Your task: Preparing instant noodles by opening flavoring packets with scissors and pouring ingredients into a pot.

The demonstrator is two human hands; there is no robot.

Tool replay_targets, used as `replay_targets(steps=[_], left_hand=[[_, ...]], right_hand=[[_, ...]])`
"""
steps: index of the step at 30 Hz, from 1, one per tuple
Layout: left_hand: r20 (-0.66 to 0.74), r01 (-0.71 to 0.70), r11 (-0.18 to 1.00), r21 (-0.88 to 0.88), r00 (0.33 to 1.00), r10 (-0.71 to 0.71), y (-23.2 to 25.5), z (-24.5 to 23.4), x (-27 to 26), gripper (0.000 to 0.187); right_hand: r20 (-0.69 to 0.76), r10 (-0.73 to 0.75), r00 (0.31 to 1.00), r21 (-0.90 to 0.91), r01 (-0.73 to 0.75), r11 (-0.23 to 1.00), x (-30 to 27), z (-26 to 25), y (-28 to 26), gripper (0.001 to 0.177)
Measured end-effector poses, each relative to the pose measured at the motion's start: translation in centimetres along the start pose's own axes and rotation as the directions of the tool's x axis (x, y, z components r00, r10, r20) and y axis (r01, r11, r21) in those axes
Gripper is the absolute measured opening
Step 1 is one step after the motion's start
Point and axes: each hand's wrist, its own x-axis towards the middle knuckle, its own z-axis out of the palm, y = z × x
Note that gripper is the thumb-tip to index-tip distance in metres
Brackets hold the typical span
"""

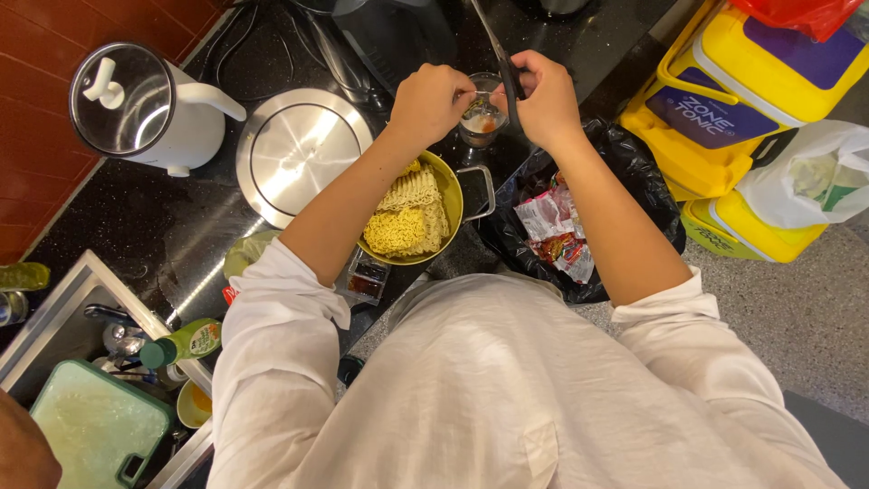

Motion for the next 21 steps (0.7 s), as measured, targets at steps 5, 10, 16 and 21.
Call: replay_targets(steps=[5, 10, 16, 21], left_hand=[[-0.088, -0.078, 0.997, -0.017, 0.993, 0.076, -0.2, 0.7, 0.0, 0.010], [-0.015, -0.032, 0.999, -0.008, 0.999, 0.032, -0.5, 1.0, 0.0, 0.012], [0.002, 0.003, 1.000, -0.003, 1.000, -0.003, 0.3, 0.7, -0.3, 0.011], [-0.021, -0.039, 0.999, 0.038, 0.999, 0.040, -0.1, 1.3, -0.2, 0.008]], right_hand=[[0.014, -0.014, 1.000, 0.013, 0.014, 1.000, 0.1, 0.0, 0.2, 0.036], [0.022, -0.020, 1.000, 0.070, 0.019, 0.997, 0.2, -0.3, 0.1, 0.034], [0.006, -0.038, 0.999, 0.059, 0.038, 0.998, 0.0, -0.3, 0.7, 0.037], [0.018, -0.018, 1.000, 0.023, 0.018, 1.000, 0.0, -0.3, -0.2, 0.036]])
